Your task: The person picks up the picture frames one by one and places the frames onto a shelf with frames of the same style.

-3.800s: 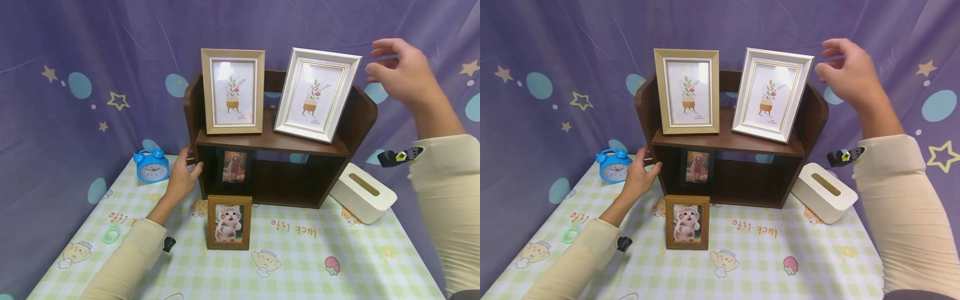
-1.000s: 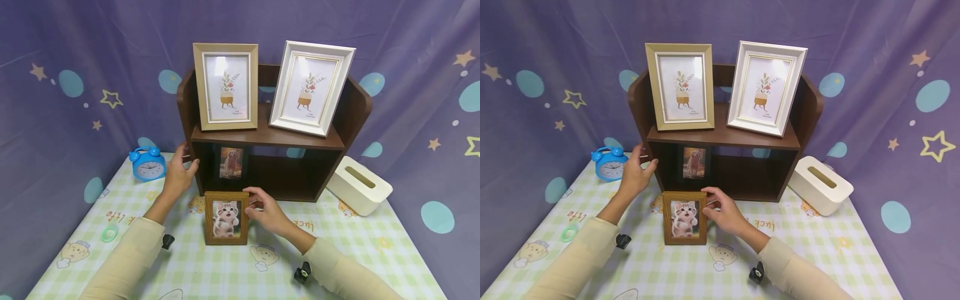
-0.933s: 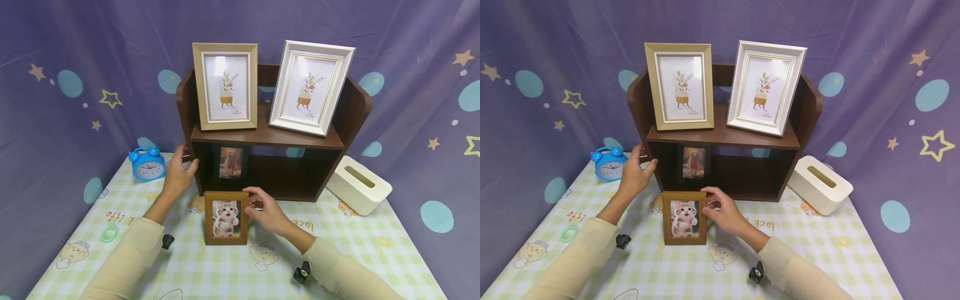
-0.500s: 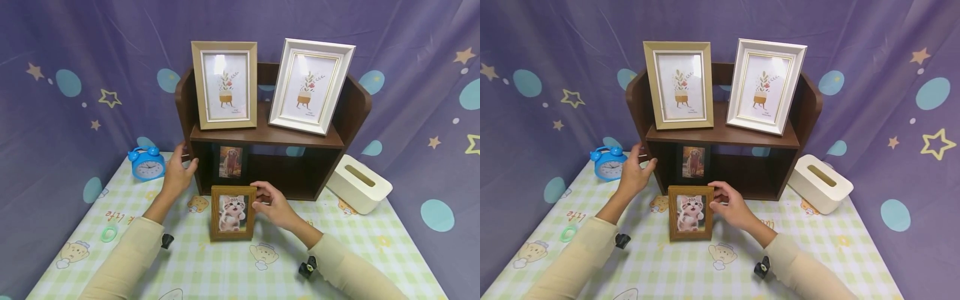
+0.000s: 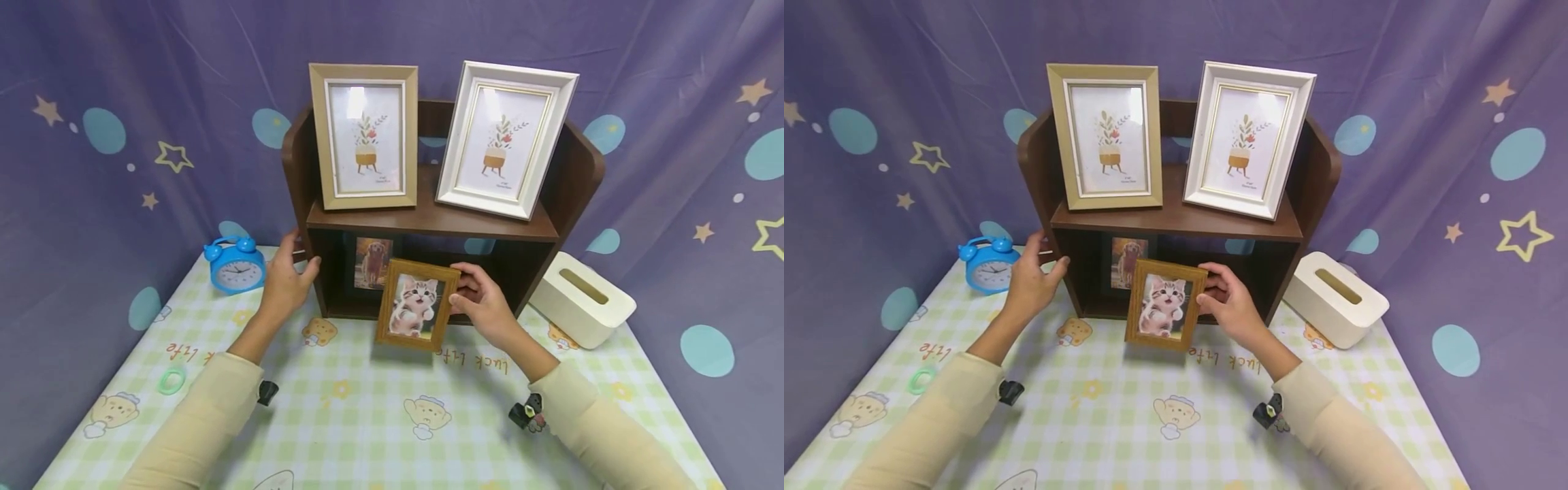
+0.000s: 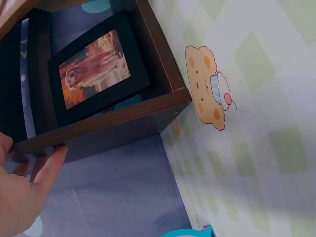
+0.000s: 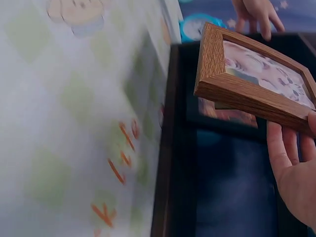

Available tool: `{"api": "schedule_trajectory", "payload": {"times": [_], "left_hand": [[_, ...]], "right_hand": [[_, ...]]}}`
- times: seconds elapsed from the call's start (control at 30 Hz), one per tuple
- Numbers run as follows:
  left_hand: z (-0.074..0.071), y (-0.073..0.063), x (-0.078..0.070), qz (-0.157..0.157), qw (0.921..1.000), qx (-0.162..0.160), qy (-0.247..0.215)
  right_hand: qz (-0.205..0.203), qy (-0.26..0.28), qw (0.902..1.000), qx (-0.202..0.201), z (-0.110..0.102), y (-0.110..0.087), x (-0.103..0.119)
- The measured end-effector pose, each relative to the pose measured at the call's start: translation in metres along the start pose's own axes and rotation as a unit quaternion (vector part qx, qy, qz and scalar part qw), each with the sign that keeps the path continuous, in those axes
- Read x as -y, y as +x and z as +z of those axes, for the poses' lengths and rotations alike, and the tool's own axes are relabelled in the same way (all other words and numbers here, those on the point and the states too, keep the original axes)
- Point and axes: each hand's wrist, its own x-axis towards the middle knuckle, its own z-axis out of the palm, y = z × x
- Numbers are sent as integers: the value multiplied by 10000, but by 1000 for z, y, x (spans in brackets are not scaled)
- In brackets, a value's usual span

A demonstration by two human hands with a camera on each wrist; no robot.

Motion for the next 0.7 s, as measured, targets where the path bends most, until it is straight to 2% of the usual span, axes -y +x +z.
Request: {"api": "schedule_trajectory", "payload": {"times": [0.17, 0.43, 0.7], "left_hand": [[0, 0, 0, -54, 10000, 24, -67], [0, 0, 2, 143, 9997, -82, -161], [0, 0, 1, 122, 9999, -73, -85]], "right_hand": [[276, -199, 9985, -421, -18, 12, 0], [500, -1139, 9870, -1015, -36, 30, -1], [931, -924, 9800, -1497, -39, 47, -6]]}}
